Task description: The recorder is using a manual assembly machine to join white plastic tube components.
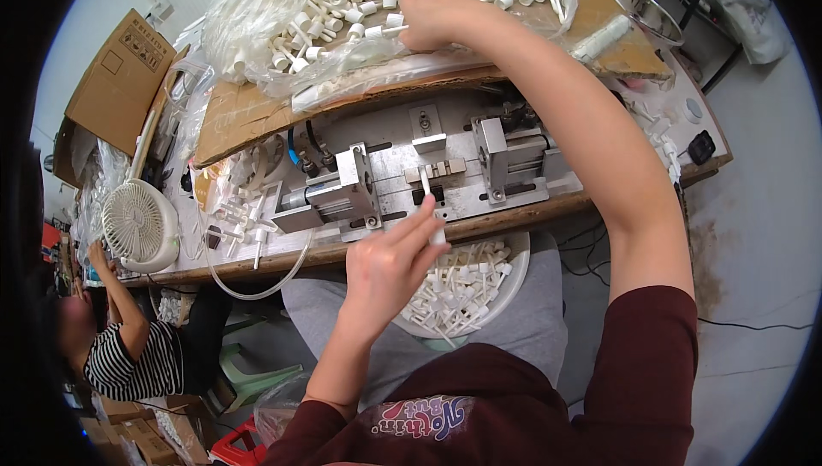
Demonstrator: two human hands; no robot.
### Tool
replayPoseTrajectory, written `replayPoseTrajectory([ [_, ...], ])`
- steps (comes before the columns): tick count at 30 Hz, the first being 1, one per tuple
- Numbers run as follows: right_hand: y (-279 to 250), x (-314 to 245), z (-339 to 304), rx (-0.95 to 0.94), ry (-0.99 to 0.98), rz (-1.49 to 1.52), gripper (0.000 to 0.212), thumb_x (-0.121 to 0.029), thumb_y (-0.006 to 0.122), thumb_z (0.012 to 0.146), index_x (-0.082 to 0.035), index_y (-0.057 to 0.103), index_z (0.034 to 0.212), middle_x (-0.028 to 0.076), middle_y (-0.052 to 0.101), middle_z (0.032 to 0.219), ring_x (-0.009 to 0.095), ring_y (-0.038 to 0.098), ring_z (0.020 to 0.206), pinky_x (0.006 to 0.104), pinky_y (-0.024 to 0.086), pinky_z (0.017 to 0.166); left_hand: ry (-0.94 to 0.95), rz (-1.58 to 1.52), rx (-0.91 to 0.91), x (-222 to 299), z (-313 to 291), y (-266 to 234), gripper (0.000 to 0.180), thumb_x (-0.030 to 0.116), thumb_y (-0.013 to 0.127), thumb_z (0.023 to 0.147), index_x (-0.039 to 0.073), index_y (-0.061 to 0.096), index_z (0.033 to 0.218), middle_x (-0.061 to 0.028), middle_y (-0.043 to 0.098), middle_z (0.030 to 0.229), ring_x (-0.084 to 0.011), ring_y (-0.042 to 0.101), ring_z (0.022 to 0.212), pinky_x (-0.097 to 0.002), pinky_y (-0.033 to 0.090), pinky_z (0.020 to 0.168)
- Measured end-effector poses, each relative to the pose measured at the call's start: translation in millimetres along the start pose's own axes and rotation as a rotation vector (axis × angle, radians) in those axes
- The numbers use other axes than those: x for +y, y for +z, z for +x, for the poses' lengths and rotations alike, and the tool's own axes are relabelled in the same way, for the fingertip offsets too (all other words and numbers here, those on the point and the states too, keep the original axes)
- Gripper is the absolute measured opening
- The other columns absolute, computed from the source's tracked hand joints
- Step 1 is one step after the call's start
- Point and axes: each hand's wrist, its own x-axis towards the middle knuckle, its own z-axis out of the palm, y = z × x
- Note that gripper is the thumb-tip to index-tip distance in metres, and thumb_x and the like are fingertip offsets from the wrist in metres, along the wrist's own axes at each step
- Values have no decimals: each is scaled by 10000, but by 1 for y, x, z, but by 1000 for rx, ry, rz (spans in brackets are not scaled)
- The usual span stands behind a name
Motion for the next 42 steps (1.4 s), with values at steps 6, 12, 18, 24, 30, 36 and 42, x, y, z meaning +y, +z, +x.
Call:
replayPoseTrajectory([
  [6,-2,19,-21,91,-144,-148,298,-201,533,922,12,611,1116,180,672,1125,341,635,1098,441,504,951,32,-234,-178,8,-47,3,278,271,788,806,102,742,1023,-52,715,1173,-208,707,687,-303,564,623],
  [12,-10,41,-19,180,-39,118,200,-170,466,1002,-20,519,1123,121,660,949,298,637,904,399,492,801,-11,-255,-328,5,-86,30,274,301,776,824,117,751,1025,-36,713,1169,-211,719,708,-308,577,621],
  [18,-3,76,-20,338,68,1079,249,-238,622,941,-9,652,1036,67,640,790,166,596,712,292,494,661,-9,-208,-386,-2,-99,47,333,326,769,831,122,733,1091,-53,709,1179,-201,721,703,-313,580,625],
  [24,-7,15,-97,348,-38,1434,371,-300,491,1057,39,640,1092,-33,545,710,15,459,646,179,376,586,-24,-317,23,6,-53,19,460,202,838,755,62,702,1171,-131,691,1200,-241,709,874,-325,567,749],
  [30,36,-61,-185,102,48,1852,228,-205,489,1051,-2,535,1146,126,668,947,62,547,605,204,455,538,138,-111,398,13,4,-13,532,20,844,671,40,703,1184,-132,664,1168,-246,651,943,-349,531,793],
  [36,73,-71,-213,79,185,1981,225,-218,490,1059,-4,528,1118,142,676,1006,65,573,630,198,468,546,177,-248,278,11,-5,-8,339,-7,783,708,14,725,1042,-79,667,959,-216,674,776,-323,552,647],
  [42,87,-61,-223,323,271,1874,230,-242,434,1079,-38,540,1072,166,690,982,62,535,592,189,424,517,-9,-76,202,0,3,1,308,32,812,704,36,747,1004,-75,713,1048,-187,660,764,-308,545,676],
])
